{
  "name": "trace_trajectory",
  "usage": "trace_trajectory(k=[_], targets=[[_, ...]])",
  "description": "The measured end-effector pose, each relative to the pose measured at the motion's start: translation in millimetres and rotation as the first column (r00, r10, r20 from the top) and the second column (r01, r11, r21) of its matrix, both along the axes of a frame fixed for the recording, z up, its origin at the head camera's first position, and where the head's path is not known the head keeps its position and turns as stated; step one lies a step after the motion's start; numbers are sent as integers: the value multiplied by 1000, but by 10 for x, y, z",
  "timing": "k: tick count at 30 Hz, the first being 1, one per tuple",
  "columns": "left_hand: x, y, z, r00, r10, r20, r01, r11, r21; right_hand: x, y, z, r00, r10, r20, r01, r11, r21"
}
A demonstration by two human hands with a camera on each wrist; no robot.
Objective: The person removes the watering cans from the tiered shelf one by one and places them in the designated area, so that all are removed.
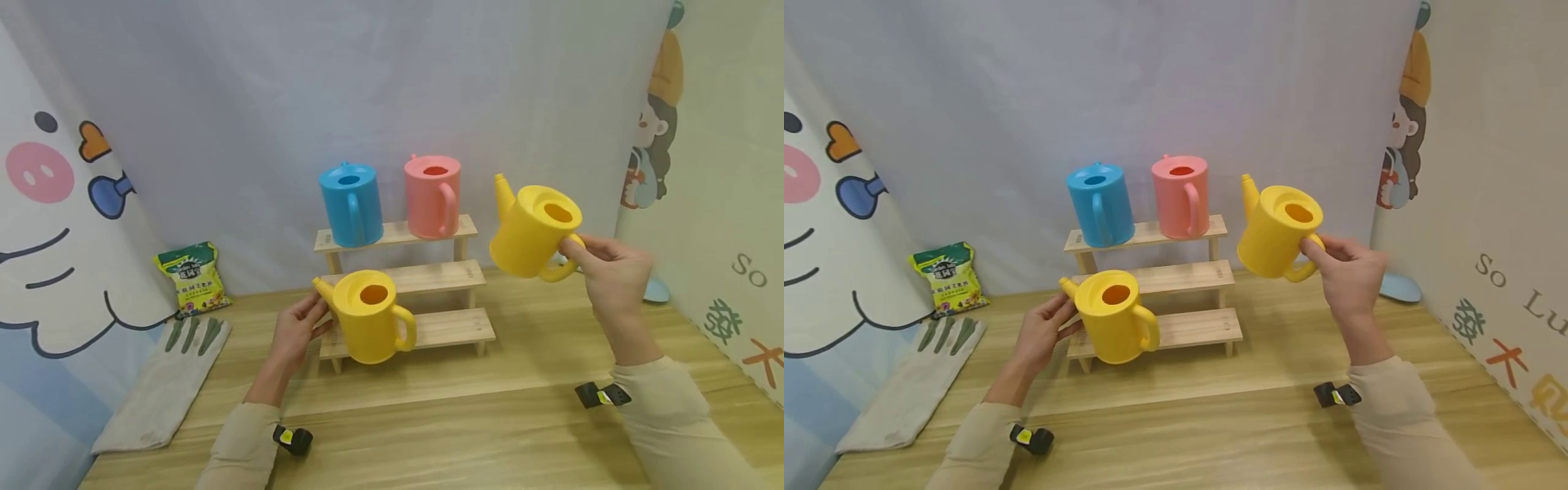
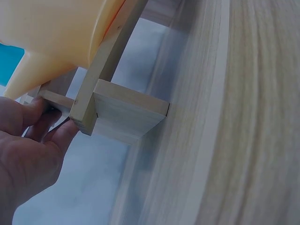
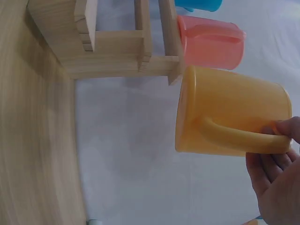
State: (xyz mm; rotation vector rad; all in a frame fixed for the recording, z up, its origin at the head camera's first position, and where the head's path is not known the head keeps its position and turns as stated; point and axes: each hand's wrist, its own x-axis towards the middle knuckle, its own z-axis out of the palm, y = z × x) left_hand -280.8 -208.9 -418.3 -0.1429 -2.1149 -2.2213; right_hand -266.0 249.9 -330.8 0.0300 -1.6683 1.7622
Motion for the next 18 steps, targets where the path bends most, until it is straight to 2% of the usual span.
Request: trace_trajectory(k=[3,7,10,13,18], targets=[[6,1,5,1000,2,3,-2,1000,0,-88,-10,-97,989,-19,147,15,1000,25],[6,-3,11,1000,5,2,-5,1000,2,-223,-53,-218,949,-67,308,23,989,144],[0,-2,16,1000,6,1,-6,1000,2,-327,-98,-301,927,-87,364,9,978,210],[0,6,19,1000,4,0,-4,1000,6,-415,-128,-377,909,-77,409,-16,975,220],[-1,6,7,1000,9,6,-9,1000,9,-491,-152,-476,866,-90,491,-37,969,243]])
